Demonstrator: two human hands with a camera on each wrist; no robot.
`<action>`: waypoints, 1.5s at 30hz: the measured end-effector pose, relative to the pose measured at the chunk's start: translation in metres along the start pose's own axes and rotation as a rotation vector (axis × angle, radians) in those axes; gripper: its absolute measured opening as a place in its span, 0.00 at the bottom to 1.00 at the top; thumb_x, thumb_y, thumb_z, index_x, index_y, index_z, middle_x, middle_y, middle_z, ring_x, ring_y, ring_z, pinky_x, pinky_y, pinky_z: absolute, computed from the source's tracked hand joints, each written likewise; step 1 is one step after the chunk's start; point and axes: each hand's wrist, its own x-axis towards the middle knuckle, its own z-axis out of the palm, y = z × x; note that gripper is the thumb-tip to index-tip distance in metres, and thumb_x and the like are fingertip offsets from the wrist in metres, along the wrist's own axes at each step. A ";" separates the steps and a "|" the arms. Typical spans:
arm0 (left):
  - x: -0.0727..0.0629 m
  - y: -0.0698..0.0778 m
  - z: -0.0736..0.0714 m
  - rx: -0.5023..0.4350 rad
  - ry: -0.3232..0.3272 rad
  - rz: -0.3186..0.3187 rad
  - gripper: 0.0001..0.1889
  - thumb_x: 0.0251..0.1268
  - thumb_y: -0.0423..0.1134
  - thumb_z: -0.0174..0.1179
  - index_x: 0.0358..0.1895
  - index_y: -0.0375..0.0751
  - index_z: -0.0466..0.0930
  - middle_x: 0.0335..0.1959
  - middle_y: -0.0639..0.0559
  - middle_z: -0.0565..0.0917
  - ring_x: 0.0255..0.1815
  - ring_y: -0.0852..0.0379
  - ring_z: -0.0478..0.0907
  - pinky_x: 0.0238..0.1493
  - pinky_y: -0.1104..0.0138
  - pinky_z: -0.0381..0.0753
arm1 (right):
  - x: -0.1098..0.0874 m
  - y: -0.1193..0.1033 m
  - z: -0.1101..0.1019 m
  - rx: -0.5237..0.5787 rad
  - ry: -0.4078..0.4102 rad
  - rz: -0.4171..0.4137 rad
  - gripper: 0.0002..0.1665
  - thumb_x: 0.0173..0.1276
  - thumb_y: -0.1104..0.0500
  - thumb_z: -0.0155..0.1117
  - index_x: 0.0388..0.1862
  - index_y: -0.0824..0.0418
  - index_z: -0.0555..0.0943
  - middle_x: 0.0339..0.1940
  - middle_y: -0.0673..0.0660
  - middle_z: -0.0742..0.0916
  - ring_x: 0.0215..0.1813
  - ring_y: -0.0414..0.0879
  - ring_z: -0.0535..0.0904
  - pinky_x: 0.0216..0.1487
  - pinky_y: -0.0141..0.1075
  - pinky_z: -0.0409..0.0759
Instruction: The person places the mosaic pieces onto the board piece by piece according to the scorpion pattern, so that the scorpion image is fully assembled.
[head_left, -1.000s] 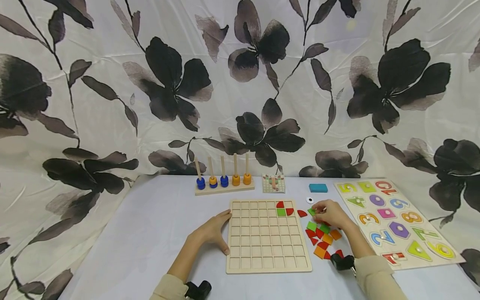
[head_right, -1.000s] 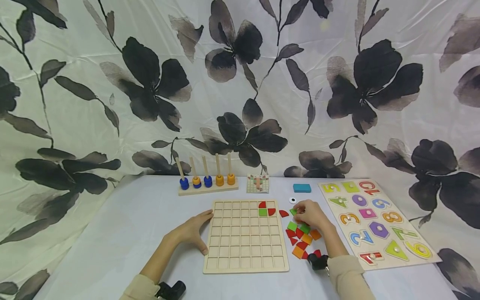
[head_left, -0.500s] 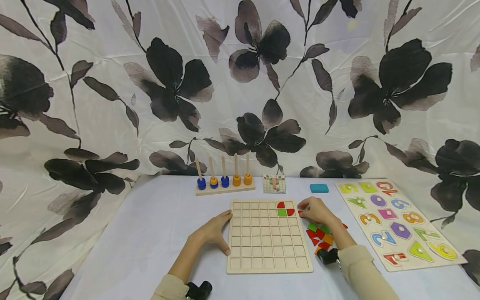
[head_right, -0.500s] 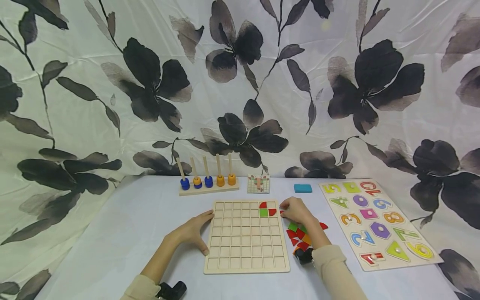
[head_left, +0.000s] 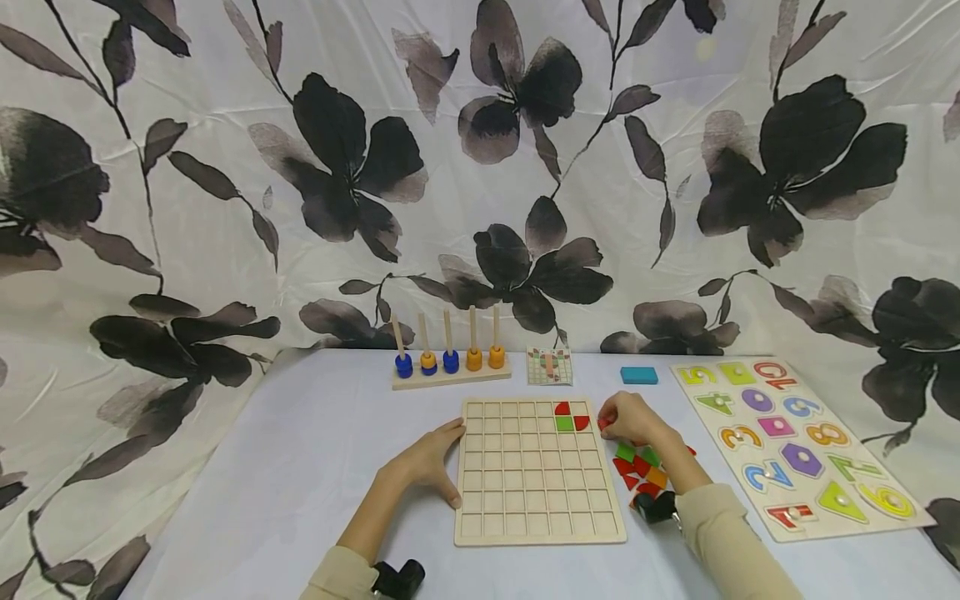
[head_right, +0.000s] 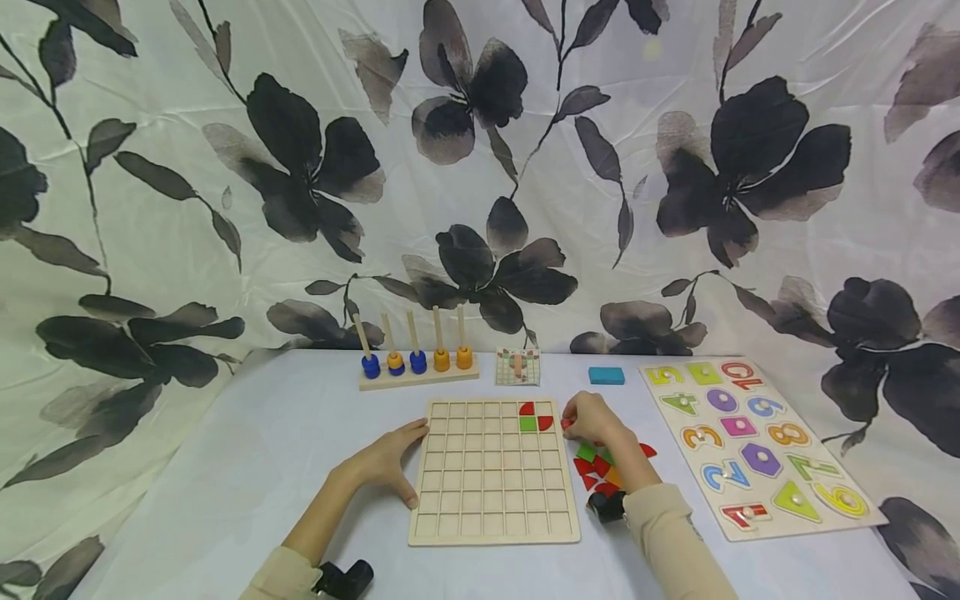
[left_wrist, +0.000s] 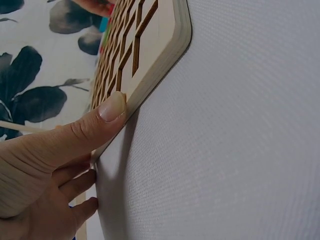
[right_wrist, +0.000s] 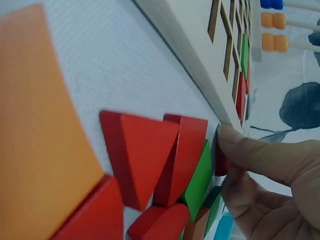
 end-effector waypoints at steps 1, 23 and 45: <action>0.000 0.000 0.000 0.001 0.001 -0.003 0.59 0.21 0.39 0.82 0.67 0.26 0.60 0.72 0.36 0.57 0.72 0.39 0.54 0.71 0.51 0.57 | 0.000 0.001 -0.001 0.015 0.001 0.001 0.09 0.51 0.68 0.72 0.32 0.69 0.83 0.26 0.55 0.83 0.30 0.45 0.73 0.32 0.36 0.78; 0.000 0.001 -0.001 -0.018 -0.005 -0.005 0.59 0.22 0.38 0.82 0.67 0.26 0.59 0.72 0.36 0.57 0.72 0.38 0.53 0.71 0.49 0.56 | 0.028 -0.049 0.022 0.101 0.044 -0.279 0.10 0.62 0.69 0.60 0.41 0.71 0.84 0.38 0.63 0.87 0.35 0.47 0.80 0.34 0.34 0.80; -0.001 0.000 0.001 -0.026 0.002 -0.007 0.59 0.21 0.38 0.82 0.67 0.26 0.59 0.72 0.36 0.57 0.72 0.37 0.53 0.71 0.49 0.56 | 0.033 -0.060 0.044 -0.017 0.120 -0.228 0.02 0.54 0.68 0.70 0.27 0.67 0.87 0.29 0.57 0.88 0.35 0.50 0.83 0.37 0.39 0.83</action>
